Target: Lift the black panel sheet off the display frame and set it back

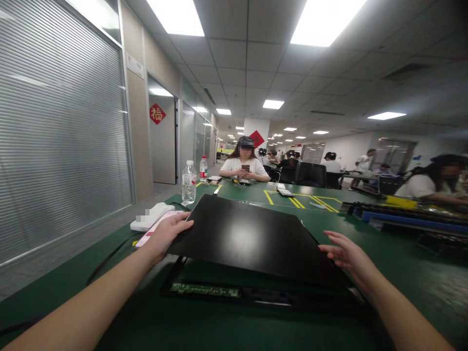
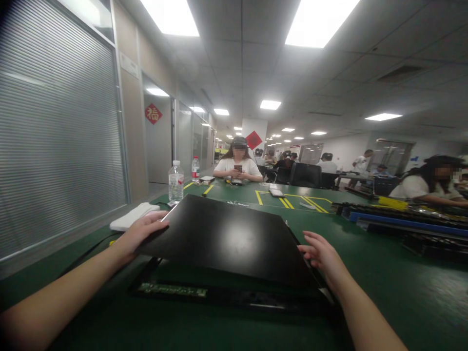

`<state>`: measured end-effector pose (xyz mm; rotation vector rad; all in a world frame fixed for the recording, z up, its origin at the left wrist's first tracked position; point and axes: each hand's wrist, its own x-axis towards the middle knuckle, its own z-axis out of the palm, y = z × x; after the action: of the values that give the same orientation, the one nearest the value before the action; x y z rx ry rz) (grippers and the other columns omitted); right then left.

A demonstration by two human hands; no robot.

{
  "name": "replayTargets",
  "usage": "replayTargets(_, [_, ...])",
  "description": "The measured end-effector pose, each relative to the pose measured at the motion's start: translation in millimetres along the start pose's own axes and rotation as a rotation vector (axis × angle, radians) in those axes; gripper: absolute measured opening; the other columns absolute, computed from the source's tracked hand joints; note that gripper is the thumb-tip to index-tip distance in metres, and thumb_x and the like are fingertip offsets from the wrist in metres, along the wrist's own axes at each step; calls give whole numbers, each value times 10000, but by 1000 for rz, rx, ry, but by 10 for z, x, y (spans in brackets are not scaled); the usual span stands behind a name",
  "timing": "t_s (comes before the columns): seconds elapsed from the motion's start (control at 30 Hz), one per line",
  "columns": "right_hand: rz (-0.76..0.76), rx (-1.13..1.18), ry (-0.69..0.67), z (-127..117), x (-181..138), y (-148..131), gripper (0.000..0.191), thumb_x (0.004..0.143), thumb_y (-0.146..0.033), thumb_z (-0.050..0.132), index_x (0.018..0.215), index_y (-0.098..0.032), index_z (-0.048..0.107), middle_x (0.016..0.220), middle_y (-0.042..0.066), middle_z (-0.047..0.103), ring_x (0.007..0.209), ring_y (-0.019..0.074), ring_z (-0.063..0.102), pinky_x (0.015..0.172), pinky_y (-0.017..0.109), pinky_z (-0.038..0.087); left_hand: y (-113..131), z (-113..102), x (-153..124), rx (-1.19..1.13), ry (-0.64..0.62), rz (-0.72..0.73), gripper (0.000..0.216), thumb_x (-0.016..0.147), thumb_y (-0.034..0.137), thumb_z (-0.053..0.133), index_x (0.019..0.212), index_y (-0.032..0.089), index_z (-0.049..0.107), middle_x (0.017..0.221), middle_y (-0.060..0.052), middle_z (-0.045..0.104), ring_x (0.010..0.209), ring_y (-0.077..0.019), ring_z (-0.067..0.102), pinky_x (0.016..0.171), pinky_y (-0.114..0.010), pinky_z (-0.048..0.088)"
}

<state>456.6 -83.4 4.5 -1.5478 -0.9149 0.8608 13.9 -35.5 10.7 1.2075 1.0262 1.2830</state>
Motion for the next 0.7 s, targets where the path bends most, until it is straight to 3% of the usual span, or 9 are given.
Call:
replayTargets(0.17, [20,10,9,-22,75,77,500,715,-418,562,1162,-206,493,686,88,693,418,78,438,364,149,242,-57,-9,36,-12,-32,-74,458,630,256,725,1053,128,603,799,-55,730,665,-170,672,597,-224,502])
replayTargets(0.37, [34,-12,6,-14,99,96,514,725,-423,547,1175,-184,479,671,114,691,398,73,418,356,141,226,-117,-55,68,-26,-68,-93,543,626,271,741,1122,131,571,829,-62,729,701,-182,677,644,-249,510])
replayTargets(0.7, [23,-51,69,-35,116,103,499,713,-449,552,1137,-192,500,642,102,687,394,71,396,357,141,214,-76,49,-7,28,-73,-110,559,568,322,765,1066,124,605,857,-77,730,723,-206,678,668,-275,503])
